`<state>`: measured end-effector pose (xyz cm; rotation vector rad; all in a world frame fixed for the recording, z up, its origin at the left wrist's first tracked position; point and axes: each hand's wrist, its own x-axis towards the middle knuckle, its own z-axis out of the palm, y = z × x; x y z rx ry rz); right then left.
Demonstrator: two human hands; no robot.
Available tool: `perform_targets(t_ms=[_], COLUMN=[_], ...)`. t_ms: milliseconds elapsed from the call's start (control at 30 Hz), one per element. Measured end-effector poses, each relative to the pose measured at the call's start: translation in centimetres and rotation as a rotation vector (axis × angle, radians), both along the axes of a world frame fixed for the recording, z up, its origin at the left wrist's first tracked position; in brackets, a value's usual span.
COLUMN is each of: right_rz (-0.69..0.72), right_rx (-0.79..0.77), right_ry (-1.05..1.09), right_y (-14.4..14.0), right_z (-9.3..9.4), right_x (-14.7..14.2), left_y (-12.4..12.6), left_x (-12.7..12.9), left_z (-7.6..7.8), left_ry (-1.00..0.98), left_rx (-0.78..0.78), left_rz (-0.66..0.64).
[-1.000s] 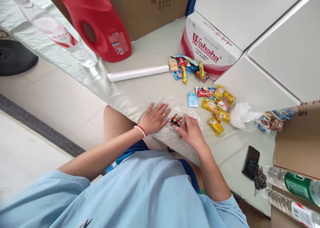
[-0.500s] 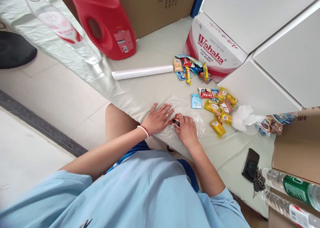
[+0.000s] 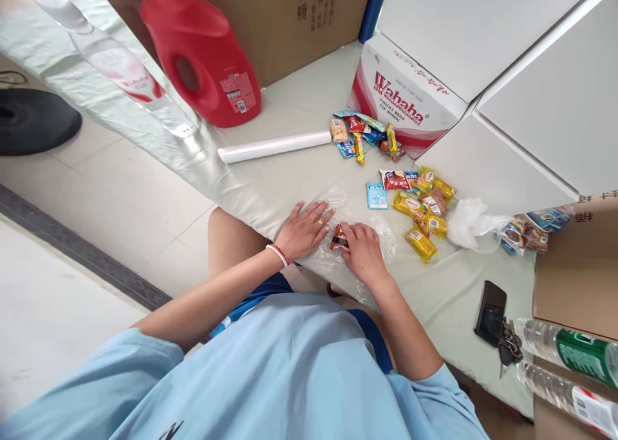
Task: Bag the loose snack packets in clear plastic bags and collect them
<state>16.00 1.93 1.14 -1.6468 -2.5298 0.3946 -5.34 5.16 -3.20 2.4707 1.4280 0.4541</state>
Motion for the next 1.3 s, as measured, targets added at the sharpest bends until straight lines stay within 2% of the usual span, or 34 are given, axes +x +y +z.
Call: perform_targets(t_ms=[67,167,267,333,400,500,600,700,833,933,1000,1100,1200,1300], right_rz=[0.003,-0.03,-0.074,-0.093,-0.133,-0.23,-0.306,-0.274,-0.199,-0.128,-0.104,-0.166,-0.306,-0.501], right_rx=[0.026,0.065,0.092,0.107,0.107,0.099,0.203,0.239,0.099,0.037,0.015,-0.022,-0.119,-0.243], right_ry=[0.073,0.227,0.286,0.25,0.221,0.264,0.273,0.224,0.216,0.324,0.459,0.646,0.771,0.817], right_y=[-0.5,-2.2,-5.1,-7.1,-8.7,-9.4,-8.2,-6.4,-5.6,-6.1,-6.2,-5.5,-4.0,-2.3], right_z=[0.7,2.9,3.9,3.1,1.3,-1.1,-1.7,-1.1,-0.5,0.2,0.9,1.7,1.4,0.2], right_x=[0.6,2.1,3.5,4.0,4.4,4.5,4.4,4.5,5.9,7.5,8.5,9.5,10.1,10.5], left_y=[0.2,0.4,0.2,-0.2,-0.8,-1.3,-1.2,-0.4,0.5,0.8,1.1,1.7,2.5,3.6], left_x=[-0.5,-1.9,-4.0,-5.3,-6.1,-6.5,-6.4,-6.6,-7.2,-7.6,-7.7,-7.3,-6.2,-4.5], left_z=[0.1,0.8,1.9,2.6,3.0,3.1,3.2,3.5,3.6,3.2,3.0,3.0,3.0,2.1], left_ry=[-0.031,-0.101,-0.143,-0.13,-0.083,0.007,0.064,0.094,0.124,0.072,-0.033,-0.283,-0.479,-0.51], left_rx=[-0.008,-0.024,-0.07,-0.117,-0.157,-0.182,-0.188,-0.234,-0.297,-0.32,-0.335,-0.349,-0.391,-0.408], left_rz=[0.026,0.036,-0.127,-0.284,-0.385,-0.436,-0.455,-0.454,-0.471,-0.469,-0.443,-0.399,-0.325,-0.113])
